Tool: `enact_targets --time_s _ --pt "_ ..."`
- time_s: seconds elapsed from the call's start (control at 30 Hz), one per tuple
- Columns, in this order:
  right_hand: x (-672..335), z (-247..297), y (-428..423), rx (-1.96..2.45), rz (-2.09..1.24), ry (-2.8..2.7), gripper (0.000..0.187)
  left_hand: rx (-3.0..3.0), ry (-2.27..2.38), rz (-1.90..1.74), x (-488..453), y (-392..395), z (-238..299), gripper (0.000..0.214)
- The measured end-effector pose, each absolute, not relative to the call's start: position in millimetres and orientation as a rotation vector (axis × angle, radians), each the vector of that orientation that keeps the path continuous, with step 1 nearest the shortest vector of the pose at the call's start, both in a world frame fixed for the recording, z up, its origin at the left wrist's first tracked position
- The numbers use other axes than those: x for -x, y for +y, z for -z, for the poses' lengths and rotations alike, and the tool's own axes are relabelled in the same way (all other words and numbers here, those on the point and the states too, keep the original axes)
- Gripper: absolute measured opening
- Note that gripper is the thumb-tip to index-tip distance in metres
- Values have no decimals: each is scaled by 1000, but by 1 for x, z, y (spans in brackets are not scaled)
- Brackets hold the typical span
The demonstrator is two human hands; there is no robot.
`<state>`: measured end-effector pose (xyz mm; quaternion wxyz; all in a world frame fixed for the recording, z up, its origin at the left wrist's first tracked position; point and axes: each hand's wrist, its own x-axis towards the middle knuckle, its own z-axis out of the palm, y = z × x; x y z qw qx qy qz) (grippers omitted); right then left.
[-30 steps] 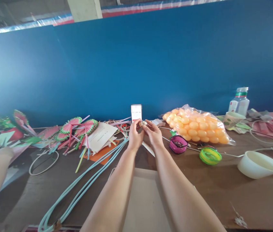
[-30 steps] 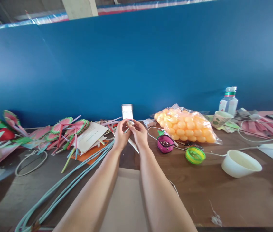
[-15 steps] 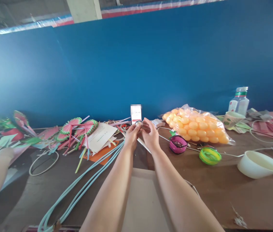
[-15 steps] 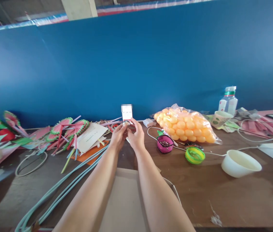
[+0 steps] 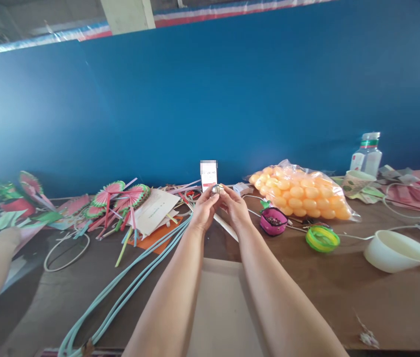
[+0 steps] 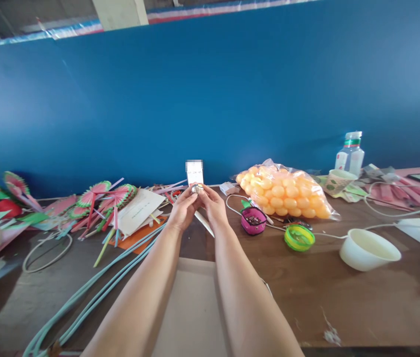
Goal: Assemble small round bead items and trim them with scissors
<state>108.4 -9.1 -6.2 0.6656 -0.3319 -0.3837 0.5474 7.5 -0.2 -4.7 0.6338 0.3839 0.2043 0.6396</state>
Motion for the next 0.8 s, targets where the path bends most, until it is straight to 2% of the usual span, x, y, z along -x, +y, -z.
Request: enact_targets --time_s 0.33,0.67,0.8 --pt "-109 12 -8 733 -1270 -876 50 -776 514 -1493 -1 2 5 36" --pt "-105 13 -10 795 -1195 -892 53 -779 517 -1446 -5 1 5 31" --pt "-106 16 -8 857 -1152 -823 55 -713 510 -1427 -4 3 4 21"
